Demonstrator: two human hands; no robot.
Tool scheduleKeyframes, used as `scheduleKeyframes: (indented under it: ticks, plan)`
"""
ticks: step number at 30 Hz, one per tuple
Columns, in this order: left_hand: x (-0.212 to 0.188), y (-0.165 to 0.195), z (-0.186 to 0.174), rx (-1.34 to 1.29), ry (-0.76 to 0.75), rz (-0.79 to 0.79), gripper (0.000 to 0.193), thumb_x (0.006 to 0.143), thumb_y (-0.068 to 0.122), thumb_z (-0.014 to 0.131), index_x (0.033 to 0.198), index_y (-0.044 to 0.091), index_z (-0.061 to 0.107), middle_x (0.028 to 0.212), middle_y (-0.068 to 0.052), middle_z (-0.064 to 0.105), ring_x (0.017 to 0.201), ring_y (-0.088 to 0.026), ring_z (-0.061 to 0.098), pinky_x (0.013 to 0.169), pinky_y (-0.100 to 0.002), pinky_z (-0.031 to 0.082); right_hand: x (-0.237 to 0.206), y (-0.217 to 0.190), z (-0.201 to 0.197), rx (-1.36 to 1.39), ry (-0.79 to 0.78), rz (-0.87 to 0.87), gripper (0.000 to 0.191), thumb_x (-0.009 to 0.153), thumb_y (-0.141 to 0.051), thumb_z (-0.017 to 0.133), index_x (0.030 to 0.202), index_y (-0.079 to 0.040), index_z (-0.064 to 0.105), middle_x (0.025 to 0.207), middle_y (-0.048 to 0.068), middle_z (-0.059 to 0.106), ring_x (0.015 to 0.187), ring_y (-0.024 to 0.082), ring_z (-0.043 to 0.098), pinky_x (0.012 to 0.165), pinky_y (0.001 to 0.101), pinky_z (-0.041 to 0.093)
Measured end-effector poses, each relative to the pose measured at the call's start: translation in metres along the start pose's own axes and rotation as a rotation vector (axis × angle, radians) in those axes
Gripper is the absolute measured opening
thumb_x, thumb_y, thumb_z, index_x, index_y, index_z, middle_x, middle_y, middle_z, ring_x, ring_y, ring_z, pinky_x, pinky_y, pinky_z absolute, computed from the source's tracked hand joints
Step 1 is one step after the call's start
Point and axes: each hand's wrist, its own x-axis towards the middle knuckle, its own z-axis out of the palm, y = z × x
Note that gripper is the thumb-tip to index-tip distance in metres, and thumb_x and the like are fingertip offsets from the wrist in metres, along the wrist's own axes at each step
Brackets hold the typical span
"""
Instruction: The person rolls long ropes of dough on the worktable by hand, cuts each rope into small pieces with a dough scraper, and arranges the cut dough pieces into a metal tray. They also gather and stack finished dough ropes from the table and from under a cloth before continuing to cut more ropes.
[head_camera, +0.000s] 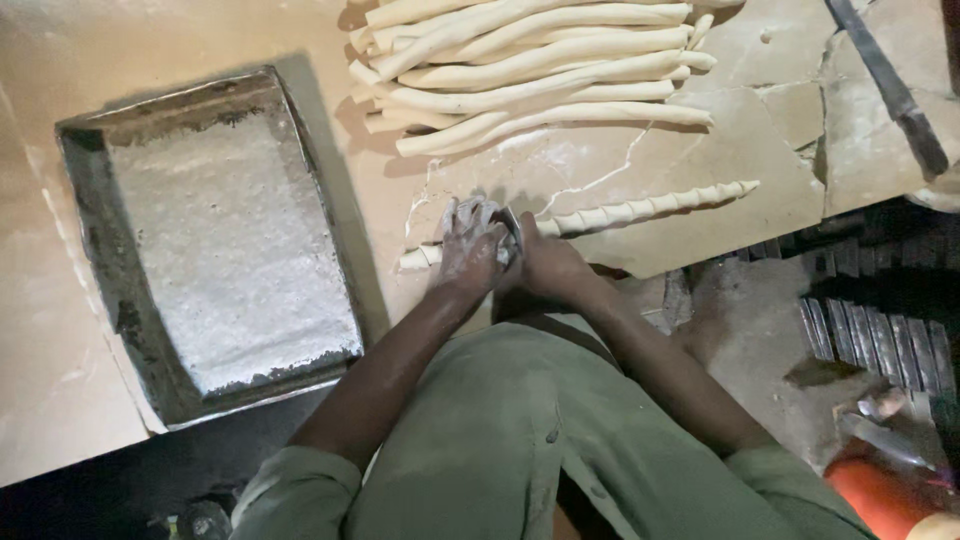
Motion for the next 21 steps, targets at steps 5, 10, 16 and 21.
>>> scheduleKeyframes:
  ticks: [5,10,16,21]
  plan:
    - [0.000,0.009,-0.011,-0.025,0.036,-0.005,0.046,0.078,0.034,0.077,0.116,0.009,0.069,0.139,-0.024,0.053,0.140,-0.042,0.037,0.119,-0.061,0.017,-0.009,0.068,-0.038,0.311,0.473,-0.474,0.055,0.097,-0.013,0.053,0.143,0.002,0.027,0.127,0.024,0.074,0.099,0.037,0.070,0.082,0.0453,0.056]
    - [0.010,0.028,-0.018,-0.074,0.044,-0.059,0.058,0.083,0.032,0.073,0.134,0.006,0.063,0.136,-0.023,0.056,0.136,-0.044,0.038,0.116,-0.060,0.023,-0.047,0.175,-0.115,0.651,0.757,-0.203,0.050,0.090,-0.008,0.053,0.137,0.002,0.038,0.113,0.018,0.077,0.073,0.016,0.069,0.053,0.0284,0.053]
    - [0.025,0.038,0.000,0.024,-0.081,-0.217,0.056,0.078,0.024,0.072,0.132,0.012,0.066,0.132,-0.024,0.060,0.134,-0.046,0.044,0.114,-0.057,0.029,-0.049,0.295,-0.142,0.860,0.954,0.019,0.028,0.093,-0.004,0.057,0.120,0.002,0.061,0.090,0.008,0.071,0.066,0.015,0.065,0.052,0.0276,0.049]
    - [0.053,0.048,-0.014,-0.115,-0.171,-0.459,0.024,0.080,0.023,0.080,0.095,0.009,0.068,0.099,-0.016,0.074,0.101,-0.034,0.070,0.093,-0.045,0.053,-0.032,0.364,-0.174,0.448,0.856,0.283,0.030,0.100,-0.026,0.069,0.105,0.004,0.071,0.087,0.018,0.072,0.075,0.032,0.070,0.067,0.0454,0.055]
